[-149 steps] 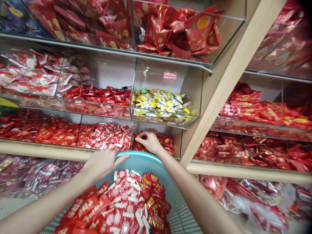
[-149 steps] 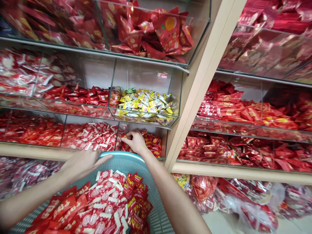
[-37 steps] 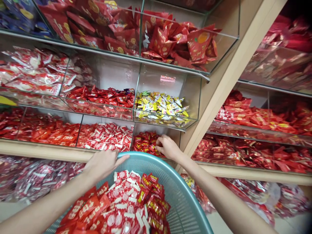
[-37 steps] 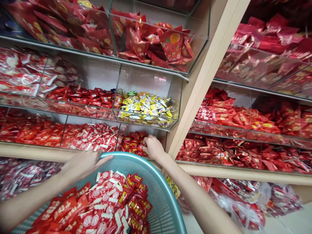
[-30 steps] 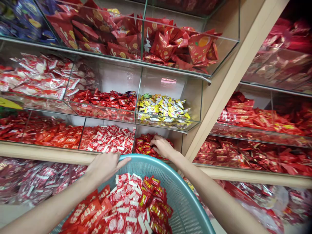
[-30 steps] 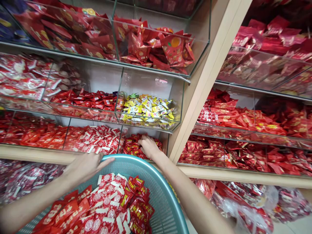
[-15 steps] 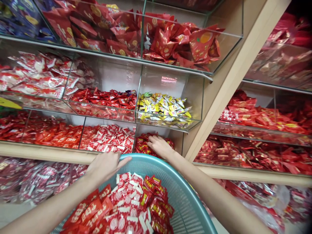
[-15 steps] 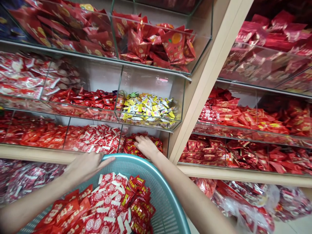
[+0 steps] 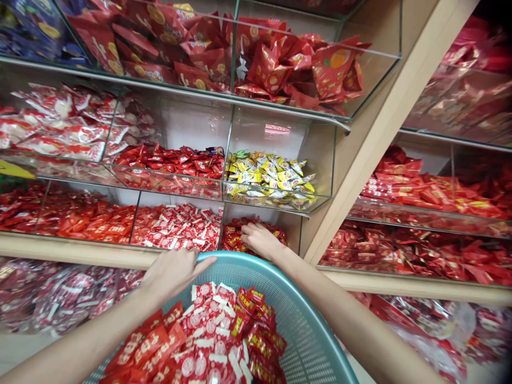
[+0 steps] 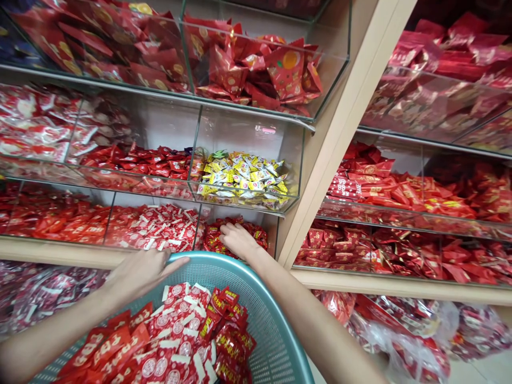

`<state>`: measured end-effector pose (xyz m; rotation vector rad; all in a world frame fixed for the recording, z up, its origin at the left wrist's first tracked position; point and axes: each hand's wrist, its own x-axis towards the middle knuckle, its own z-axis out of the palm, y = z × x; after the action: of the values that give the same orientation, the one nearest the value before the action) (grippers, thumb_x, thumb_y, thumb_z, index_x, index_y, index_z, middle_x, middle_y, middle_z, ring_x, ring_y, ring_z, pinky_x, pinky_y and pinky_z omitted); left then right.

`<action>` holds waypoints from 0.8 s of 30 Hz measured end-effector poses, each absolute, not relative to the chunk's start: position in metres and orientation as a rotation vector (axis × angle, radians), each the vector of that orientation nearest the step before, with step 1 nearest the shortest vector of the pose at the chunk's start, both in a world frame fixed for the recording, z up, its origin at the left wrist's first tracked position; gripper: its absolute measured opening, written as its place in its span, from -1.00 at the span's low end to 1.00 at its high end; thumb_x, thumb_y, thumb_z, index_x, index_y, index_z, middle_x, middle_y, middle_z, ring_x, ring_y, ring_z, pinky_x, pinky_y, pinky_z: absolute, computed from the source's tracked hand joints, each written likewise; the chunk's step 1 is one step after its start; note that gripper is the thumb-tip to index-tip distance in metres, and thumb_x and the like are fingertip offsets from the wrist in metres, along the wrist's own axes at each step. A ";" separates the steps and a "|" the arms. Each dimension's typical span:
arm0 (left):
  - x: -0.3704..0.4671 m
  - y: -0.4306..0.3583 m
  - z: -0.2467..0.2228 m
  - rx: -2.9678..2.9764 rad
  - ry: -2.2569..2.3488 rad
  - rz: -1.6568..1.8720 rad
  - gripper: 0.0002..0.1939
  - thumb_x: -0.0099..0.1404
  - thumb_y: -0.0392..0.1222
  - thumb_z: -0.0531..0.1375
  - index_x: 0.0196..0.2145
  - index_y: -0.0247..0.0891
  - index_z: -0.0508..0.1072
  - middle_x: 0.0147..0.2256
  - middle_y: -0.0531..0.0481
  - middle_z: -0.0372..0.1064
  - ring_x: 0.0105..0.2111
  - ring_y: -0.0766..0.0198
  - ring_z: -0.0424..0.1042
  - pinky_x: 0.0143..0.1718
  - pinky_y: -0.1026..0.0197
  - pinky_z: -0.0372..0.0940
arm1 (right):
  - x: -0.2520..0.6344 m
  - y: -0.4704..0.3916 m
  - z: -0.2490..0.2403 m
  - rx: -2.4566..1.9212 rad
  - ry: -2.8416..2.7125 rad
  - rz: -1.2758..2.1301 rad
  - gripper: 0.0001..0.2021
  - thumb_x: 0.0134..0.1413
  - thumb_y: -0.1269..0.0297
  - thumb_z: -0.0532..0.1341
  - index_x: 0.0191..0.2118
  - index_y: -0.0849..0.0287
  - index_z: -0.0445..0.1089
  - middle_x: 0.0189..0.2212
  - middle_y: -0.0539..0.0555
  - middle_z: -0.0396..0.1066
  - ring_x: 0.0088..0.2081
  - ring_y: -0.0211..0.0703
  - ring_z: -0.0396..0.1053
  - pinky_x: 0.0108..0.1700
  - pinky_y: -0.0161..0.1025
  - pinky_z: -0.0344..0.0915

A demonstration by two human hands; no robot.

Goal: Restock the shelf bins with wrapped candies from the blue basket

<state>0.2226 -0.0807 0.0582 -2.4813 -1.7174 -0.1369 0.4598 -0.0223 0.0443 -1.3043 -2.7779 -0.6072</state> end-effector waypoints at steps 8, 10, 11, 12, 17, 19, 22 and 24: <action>0.223 -0.081 0.058 -2.459 -1.710 -0.099 -0.23 0.24 0.31 -0.33 -0.39 -0.32 0.44 -0.52 -0.25 0.45 -0.43 -0.11 0.48 -0.42 -0.01 0.29 | 0.469 -0.035 0.061 -1.069 -2.519 -0.231 -0.82 0.23 0.28 0.06 -0.31 0.18 0.37 -0.28 0.11 0.34 -0.23 -0.17 0.24 -0.14 -0.22 0.18; 0.222 -0.080 0.058 -2.458 -1.713 -0.106 -0.23 0.24 0.32 -0.32 -0.39 -0.32 0.45 -0.52 -0.25 0.45 -0.44 -0.10 0.48 -0.42 -0.01 0.28 | 0.475 -0.051 0.070 -1.007 -2.411 -0.131 -0.84 0.23 0.29 0.06 -0.30 0.18 0.36 -0.27 0.10 0.34 -0.22 -0.18 0.25 -0.15 -0.23 0.18; 0.222 -0.080 0.057 -2.461 -1.711 -0.109 -0.23 0.24 0.32 -0.32 -0.38 -0.32 0.45 -0.53 -0.25 0.45 -0.44 -0.10 0.48 -0.41 -0.01 0.28 | 0.478 -0.062 0.074 -0.987 -2.363 -0.093 -0.85 0.23 0.29 0.07 -0.30 0.18 0.35 -0.27 0.09 0.34 -0.21 -0.18 0.25 -0.15 -0.22 0.18; 0.222 -0.080 0.057 -2.465 -1.709 -0.109 -0.22 0.24 0.32 -0.33 -0.37 -0.32 0.46 -0.53 -0.25 0.45 -0.44 -0.09 0.48 -0.41 0.00 0.28 | 0.481 -0.075 0.078 -0.973 -2.322 -0.063 -0.85 0.23 0.29 0.07 -0.29 0.17 0.35 -0.26 0.09 0.34 -0.20 -0.18 0.25 -0.14 -0.22 0.19; 0.223 -0.079 0.058 -2.472 -1.724 -0.075 -0.20 0.23 0.33 -0.33 -0.39 -0.32 0.47 -0.53 -0.25 0.45 -0.45 -0.07 0.47 -0.41 0.02 0.27 | 0.493 -0.151 0.083 -1.003 -2.333 0.040 -0.88 0.23 0.34 0.06 -0.22 0.15 0.32 -0.26 0.07 0.33 -0.18 -0.19 0.26 -0.14 -0.19 0.19; 0.223 -0.079 0.058 -2.474 -1.724 -0.069 -0.20 0.23 0.33 -0.34 -0.38 -0.33 0.48 -0.51 -0.26 0.46 -0.44 -0.10 0.48 -0.40 0.00 0.28 | 0.496 -0.179 0.080 -1.090 -2.394 0.092 -0.89 0.22 0.37 0.06 -0.23 0.15 0.32 -0.27 0.06 0.33 -0.22 -0.20 0.26 -0.18 -0.22 0.20; 0.224 -0.079 0.058 -2.472 -1.720 -0.060 -0.19 0.23 0.33 -0.35 -0.39 -0.34 0.47 -0.50 -0.28 0.46 -0.41 -0.15 0.48 -0.38 -0.04 0.29 | 0.500 -0.210 0.073 -1.253 -2.473 0.157 -0.88 0.19 0.43 0.05 -0.30 0.14 0.31 -0.34 0.03 0.32 -0.30 -0.22 0.26 -0.26 -0.24 0.19; 0.224 -0.079 0.058 -2.465 -1.728 -0.052 -0.19 0.23 0.33 -0.35 -0.41 -0.33 0.46 -0.49 -0.29 0.46 -0.40 -0.16 0.48 -0.38 -0.05 0.30 | 0.502 -0.222 0.066 -1.334 -2.501 0.121 -0.87 0.16 0.46 0.06 -0.36 0.13 0.28 -0.38 0.01 0.31 -0.35 -0.22 0.25 -0.31 -0.24 0.17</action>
<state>0.2241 -0.0790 0.0582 -2.4652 -1.7279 -0.0519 0.5020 -0.2217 0.0663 -1.3337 -2.5013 0.1208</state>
